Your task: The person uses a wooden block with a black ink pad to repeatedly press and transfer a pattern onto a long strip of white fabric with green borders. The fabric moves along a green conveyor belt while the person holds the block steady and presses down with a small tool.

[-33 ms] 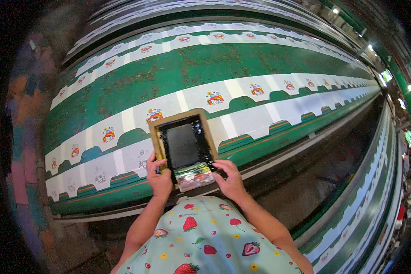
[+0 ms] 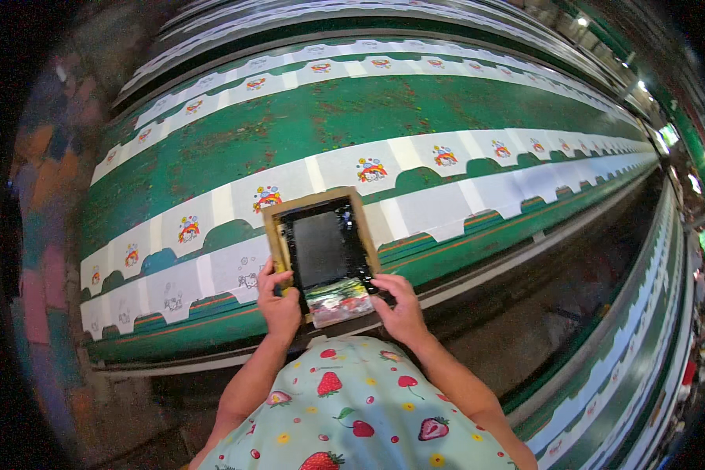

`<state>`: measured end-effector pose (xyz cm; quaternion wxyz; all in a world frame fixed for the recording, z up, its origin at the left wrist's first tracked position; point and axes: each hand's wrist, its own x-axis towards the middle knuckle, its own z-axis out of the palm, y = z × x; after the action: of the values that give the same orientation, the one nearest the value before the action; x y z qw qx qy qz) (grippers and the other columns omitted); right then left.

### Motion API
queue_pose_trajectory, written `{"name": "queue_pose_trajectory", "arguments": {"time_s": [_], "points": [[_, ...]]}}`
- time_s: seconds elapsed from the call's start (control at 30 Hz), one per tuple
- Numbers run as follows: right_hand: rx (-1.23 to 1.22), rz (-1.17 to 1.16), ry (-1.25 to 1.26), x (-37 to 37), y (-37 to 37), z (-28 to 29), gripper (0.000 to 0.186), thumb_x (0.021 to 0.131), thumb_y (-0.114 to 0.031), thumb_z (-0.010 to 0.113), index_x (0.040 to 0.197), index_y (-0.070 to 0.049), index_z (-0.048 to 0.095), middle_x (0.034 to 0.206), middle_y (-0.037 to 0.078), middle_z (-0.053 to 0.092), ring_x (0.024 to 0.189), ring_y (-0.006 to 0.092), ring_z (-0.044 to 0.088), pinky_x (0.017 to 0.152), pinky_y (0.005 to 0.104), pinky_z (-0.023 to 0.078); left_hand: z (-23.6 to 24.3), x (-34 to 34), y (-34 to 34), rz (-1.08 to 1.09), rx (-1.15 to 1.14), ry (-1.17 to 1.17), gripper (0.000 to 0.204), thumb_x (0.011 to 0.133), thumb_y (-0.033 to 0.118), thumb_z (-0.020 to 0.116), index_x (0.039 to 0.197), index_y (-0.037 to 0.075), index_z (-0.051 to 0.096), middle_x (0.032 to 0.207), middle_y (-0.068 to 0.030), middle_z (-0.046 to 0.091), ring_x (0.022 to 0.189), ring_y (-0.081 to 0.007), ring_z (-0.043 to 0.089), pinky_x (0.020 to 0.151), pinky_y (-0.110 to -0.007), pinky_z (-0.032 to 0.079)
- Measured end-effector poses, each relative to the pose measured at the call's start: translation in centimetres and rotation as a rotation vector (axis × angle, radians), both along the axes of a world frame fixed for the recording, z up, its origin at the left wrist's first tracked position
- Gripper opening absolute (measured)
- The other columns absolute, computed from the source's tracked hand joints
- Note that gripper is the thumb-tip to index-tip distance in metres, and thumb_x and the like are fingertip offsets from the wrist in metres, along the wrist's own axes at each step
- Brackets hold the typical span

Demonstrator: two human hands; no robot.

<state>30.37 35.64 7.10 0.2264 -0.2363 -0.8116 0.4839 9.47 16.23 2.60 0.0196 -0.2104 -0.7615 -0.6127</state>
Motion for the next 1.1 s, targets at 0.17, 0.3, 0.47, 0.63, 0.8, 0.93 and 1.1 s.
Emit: {"name": "queue_pose_trajectory", "arguments": {"time_s": [0.17,0.3,0.47,0.63,0.8,0.93,1.1], "points": [[0.185,0.065,0.002,2.0,4.4,1.3,0.038,0.093,-0.005,0.082,0.130,-0.003,0.077,0.138,0.019,0.073,0.129,0.0381,0.068,0.113,0.0476,0.053,-0.8,2.0,4.4,0.010,0.029,-0.041,0.035,0.076,-0.011,0.070,0.105,0.005,0.081,0.159,-0.0272,0.062,0.150,-0.0414,0.058,0.127,-0.046,0.042],[0.413,0.266,0.049,1.6,6.0,3.3,0.040,0.089,-0.007,0.085,0.129,-0.005,0.077,0.134,0.019,0.072,0.128,0.0402,0.067,0.110,0.0512,0.053,-1.0,1.9,5.7,0.011,0.078,-0.152,0.033,0.077,-0.012,0.069,0.104,0.005,0.080,0.160,-0.0272,0.061,0.151,-0.0396,0.058,0.128,-0.045,0.042],[0.663,0.575,0.006,-0.9,5.4,4.9,0.047,0.086,-0.022,0.091,0.128,-0.008,0.075,0.131,0.015,0.070,0.130,0.0392,0.066,0.111,0.0507,0.052,-1.2,2.1,5.9,0.013,0.089,-0.210,0.033,0.078,-0.012,0.069,0.104,0.005,0.080,0.161,-0.0275,0.061,0.152,-0.0388,0.058,0.128,-0.044,0.042],[0.812,0.635,-0.106,-3.6,4.9,5.1,0.047,0.080,-0.013,0.085,0.126,-0.007,0.074,0.120,0.014,0.071,0.117,0.0369,0.068,0.101,0.0500,0.054,-1.8,1.9,6.1,-0.005,0.063,-0.153,0.033,0.078,-0.015,0.070,0.105,0.004,0.078,0.165,-0.0255,0.059,0.151,-0.0362,0.059,0.125,-0.042,0.045],[0.737,0.845,-0.258,-6.7,8.8,7.1,0.038,0.080,-0.003,0.078,0.117,-0.005,0.076,0.110,0.015,0.072,0.109,0.0382,0.070,0.094,0.0509,0.057,-2.2,2.2,6.3,0.014,0.052,-0.157,0.031,0.077,-0.013,0.070,0.102,0.004,0.078,0.162,-0.0269,0.061,0.151,-0.0379,0.059,0.124,-0.044,0.046],[0.605,0.897,-0.376,-11.5,12.0,7.8,0.038,0.082,0.004,0.070,0.118,-0.005,0.077,0.108,0.018,0.074,0.111,0.0418,0.071,0.096,0.0525,0.059,-2.5,2.1,6.5,0.042,-0.017,-0.127,0.028,0.077,-0.011,0.071,0.100,0.004,0.078,0.160,-0.0275,0.062,0.149,-0.0404,0.059,0.124,-0.045,0.046],[0.698,0.736,-0.346,-16.7,13.7,7.1,0.038,0.086,0.005,0.068,0.121,-0.005,0.078,0.113,0.019,0.076,0.113,0.0436,0.072,0.099,0.0521,0.059,-2.7,2.1,6.5,0.011,0.065,-0.166,0.028,0.076,-0.010,0.071,0.096,0.007,0.080,0.158,-0.0251,0.061,0.150,-0.0419,0.056,0.126,-0.048,0.042]]}}
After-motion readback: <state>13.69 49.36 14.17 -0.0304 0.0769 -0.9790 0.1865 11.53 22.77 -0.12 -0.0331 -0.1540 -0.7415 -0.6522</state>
